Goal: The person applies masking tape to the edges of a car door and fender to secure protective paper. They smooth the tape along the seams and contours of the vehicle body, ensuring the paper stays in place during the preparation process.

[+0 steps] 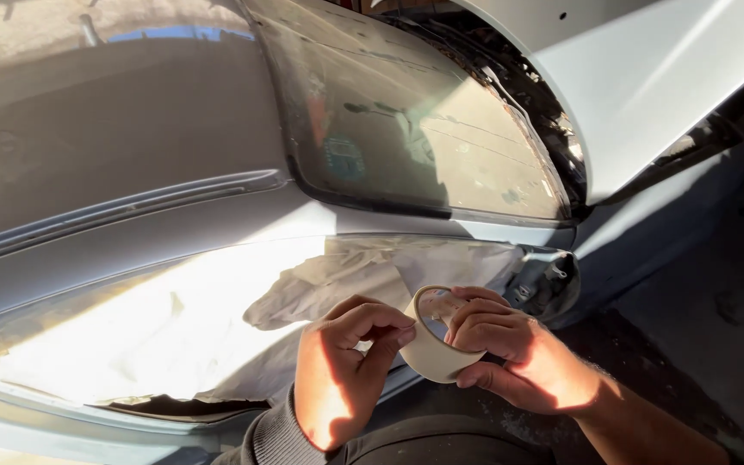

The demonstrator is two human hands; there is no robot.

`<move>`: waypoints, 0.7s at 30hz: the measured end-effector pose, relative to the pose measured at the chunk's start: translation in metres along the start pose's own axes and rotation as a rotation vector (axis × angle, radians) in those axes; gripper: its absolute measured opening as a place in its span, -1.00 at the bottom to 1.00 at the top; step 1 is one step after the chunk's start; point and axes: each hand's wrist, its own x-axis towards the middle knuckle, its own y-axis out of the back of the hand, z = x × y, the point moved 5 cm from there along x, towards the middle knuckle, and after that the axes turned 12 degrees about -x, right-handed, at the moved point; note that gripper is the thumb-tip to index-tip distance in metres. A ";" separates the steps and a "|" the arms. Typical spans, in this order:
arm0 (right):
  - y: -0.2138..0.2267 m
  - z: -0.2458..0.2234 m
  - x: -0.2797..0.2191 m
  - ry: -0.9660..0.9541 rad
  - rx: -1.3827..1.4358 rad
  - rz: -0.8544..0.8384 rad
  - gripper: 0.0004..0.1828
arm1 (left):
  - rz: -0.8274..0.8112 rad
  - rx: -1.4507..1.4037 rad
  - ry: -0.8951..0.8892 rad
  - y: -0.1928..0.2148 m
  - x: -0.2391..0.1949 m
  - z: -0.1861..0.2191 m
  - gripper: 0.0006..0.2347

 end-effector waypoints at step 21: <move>0.084 -0.005 -0.345 -0.466 0.143 0.171 -0.71 | -0.247 0.093 0.366 -0.293 -0.149 -0.057 -0.87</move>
